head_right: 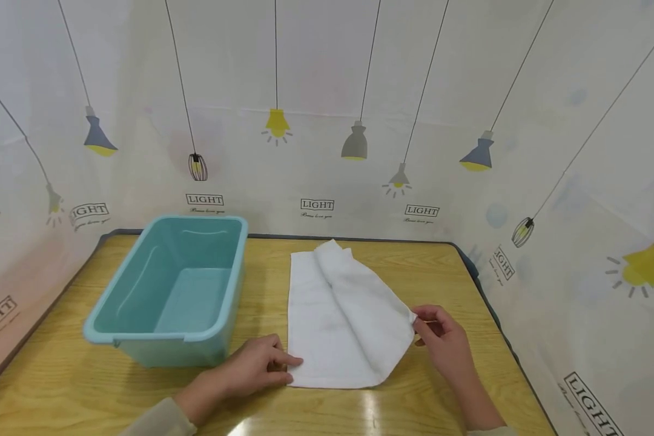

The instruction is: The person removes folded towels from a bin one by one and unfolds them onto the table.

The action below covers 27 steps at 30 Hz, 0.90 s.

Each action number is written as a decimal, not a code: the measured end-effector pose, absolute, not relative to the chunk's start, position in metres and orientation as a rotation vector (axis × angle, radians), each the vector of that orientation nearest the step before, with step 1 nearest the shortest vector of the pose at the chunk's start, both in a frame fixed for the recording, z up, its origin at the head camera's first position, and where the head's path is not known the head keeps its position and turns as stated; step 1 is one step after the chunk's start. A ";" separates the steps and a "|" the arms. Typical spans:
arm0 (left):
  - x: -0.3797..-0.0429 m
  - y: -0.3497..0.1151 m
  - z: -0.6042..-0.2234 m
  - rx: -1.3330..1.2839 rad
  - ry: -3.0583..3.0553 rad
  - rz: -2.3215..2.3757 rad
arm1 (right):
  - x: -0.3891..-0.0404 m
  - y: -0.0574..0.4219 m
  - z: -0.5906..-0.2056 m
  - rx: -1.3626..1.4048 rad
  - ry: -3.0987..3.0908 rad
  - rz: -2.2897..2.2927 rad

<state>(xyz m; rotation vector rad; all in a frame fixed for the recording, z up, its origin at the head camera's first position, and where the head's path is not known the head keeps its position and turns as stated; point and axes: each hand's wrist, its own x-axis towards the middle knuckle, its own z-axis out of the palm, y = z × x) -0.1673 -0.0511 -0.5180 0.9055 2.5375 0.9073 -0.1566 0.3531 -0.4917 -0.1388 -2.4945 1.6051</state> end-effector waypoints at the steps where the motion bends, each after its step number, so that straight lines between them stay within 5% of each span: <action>1: -0.167 -0.051 -0.518 0.907 2.541 0.903 | -0.155 0.356 -0.492 -0.146 -2.486 1.605; 15: -0.166 -0.051 -0.516 0.885 2.548 0.905 | -0.124 0.384 -0.491 -0.271 -2.469 1.496; 27: -0.167 -0.050 -0.516 0.890 2.550 0.916 | -0.109 0.399 -0.499 -0.644 -2.669 1.607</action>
